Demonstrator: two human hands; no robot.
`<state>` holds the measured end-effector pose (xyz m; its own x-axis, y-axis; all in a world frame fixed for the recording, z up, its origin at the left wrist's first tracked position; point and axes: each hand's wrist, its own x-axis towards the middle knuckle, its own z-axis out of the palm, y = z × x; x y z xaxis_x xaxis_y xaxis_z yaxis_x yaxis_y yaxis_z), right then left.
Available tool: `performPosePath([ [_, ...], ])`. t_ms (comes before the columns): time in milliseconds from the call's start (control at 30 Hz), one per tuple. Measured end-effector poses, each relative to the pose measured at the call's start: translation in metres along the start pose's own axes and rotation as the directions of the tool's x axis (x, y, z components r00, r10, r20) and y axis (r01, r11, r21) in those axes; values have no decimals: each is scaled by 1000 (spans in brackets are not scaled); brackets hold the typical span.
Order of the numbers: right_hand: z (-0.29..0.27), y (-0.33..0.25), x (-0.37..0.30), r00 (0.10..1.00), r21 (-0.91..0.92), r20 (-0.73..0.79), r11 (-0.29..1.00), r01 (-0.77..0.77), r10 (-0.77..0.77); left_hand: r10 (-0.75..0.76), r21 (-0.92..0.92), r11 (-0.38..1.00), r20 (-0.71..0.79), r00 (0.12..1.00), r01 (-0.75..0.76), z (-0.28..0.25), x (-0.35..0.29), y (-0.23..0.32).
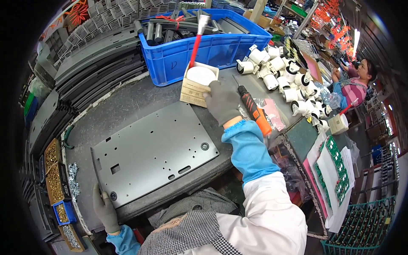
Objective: The person applies adhesive to a metal base plate with a brush, then installs a circuit board and electronic components onto the base plate, securing them with screws using an electric screwdriver.
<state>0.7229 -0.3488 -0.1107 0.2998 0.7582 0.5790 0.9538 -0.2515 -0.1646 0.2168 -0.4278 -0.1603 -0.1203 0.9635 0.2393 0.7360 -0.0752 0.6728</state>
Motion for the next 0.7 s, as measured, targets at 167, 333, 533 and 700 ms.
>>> performPosePath([
  [167,-10,27,-7,992,19,120,998,-52,49,-23,-4,1000,14,1000,23,0,3,-2],
  [333,-12,26,2,987,37,150,998,55,-60,-41,20,999,-3,999,42,-1,-2,-1],
  [533,-11,44,13,978,132,64,973,190,-200,-19,-10,1000,-8,1000,19,-3,-9,7],
  [700,-29,50,2,982,69,100,986,154,-161,-35,64,997,9,999,34,13,-7,25],
])
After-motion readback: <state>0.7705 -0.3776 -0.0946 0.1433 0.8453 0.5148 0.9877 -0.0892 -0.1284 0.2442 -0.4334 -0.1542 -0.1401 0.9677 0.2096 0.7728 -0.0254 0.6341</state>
